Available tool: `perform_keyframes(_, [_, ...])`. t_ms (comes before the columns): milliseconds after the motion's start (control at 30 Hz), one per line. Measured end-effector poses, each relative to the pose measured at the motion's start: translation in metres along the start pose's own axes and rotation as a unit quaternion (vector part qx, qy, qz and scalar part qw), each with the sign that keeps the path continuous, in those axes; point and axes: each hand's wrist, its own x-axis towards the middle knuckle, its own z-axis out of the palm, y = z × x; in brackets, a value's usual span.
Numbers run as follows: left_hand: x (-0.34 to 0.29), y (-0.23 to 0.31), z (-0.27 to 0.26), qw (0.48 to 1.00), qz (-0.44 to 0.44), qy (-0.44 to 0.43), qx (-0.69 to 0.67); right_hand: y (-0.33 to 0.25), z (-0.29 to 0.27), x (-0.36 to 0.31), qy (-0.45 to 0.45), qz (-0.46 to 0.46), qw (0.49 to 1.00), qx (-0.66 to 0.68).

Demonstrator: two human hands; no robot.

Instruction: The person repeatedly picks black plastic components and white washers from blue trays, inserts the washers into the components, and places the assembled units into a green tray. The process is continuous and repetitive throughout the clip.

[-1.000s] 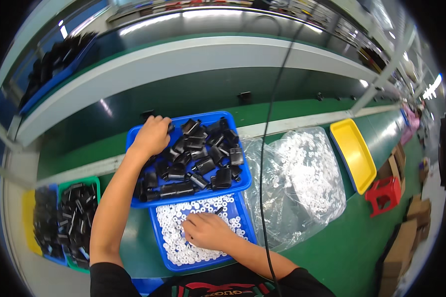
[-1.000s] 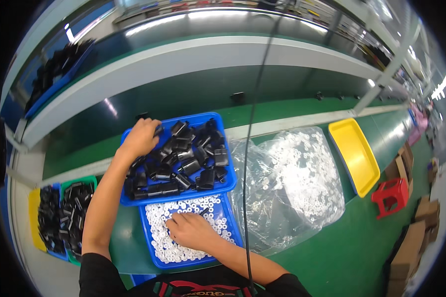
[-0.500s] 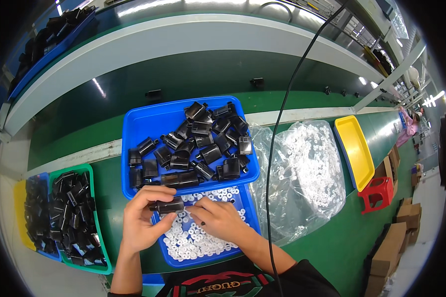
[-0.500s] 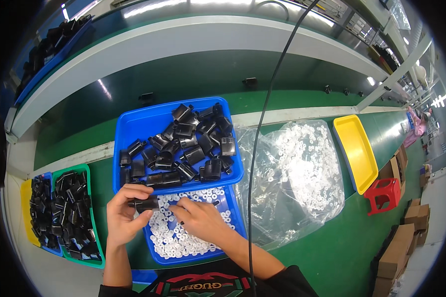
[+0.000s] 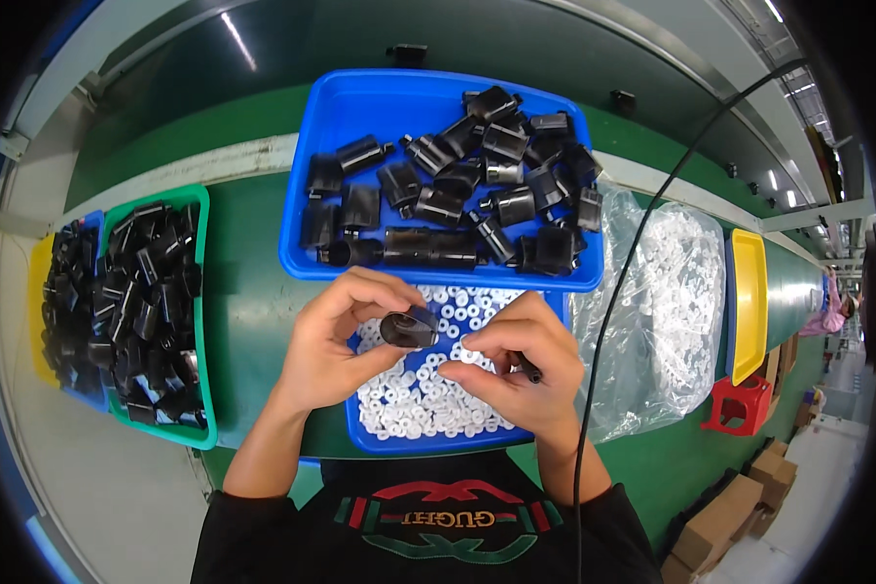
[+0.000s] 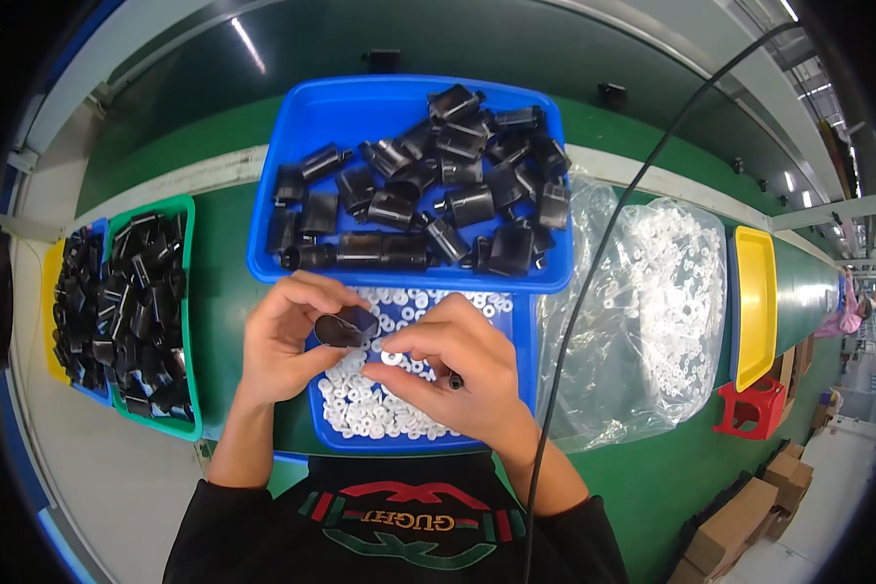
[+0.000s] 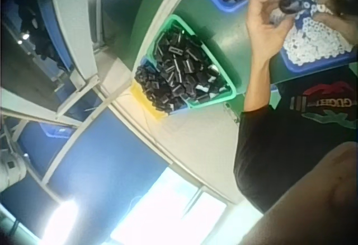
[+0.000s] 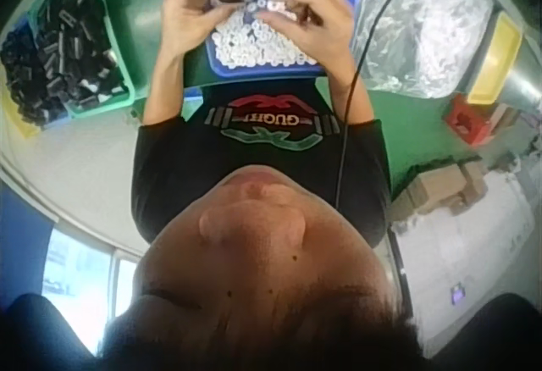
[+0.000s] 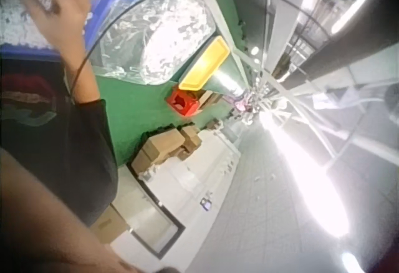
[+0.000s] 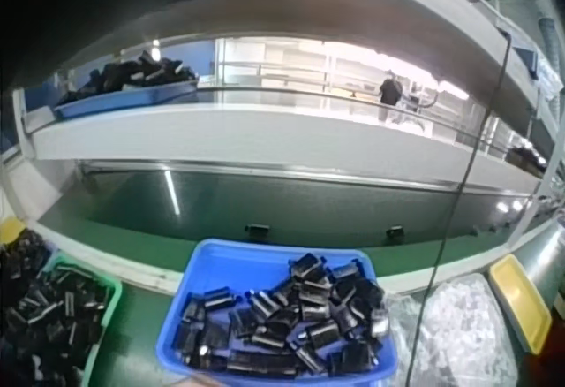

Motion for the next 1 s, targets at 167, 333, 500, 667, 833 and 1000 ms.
perform_keyframes(167, [-0.005,-0.004,0.005,0.999,0.002,0.006,0.033,-0.008,0.009,0.008,-0.025,-0.024,0.999,-0.039])
perform_keyframes(333, [-0.008,-0.005,0.004,0.999,0.02,0.009,0.05,-0.003,0.027,0.008,-0.042,-0.037,0.996,-0.068])
perform_keyframes(500, [-0.011,-0.007,0.007,0.996,0.046,0.028,0.069,-0.009,0.029,0.006,-0.063,-0.016,0.995,-0.069])
perform_keyframes(667, [-0.012,-0.009,0.008,0.997,0.054,0.013,0.058,-0.009,0.028,0.002,-0.053,-0.031,0.995,-0.08])
perform_keyframes(833, [-0.006,0.008,0.003,0.995,-0.016,-0.033,0.09,-0.009,0.019,0.005,-0.072,-0.019,0.996,-0.054])
perform_keyframes(1000, [-0.007,-0.001,0.001,0.992,0.043,-0.023,0.115,-0.019,0.003,0.004,-0.064,-0.008,0.998,0.025])
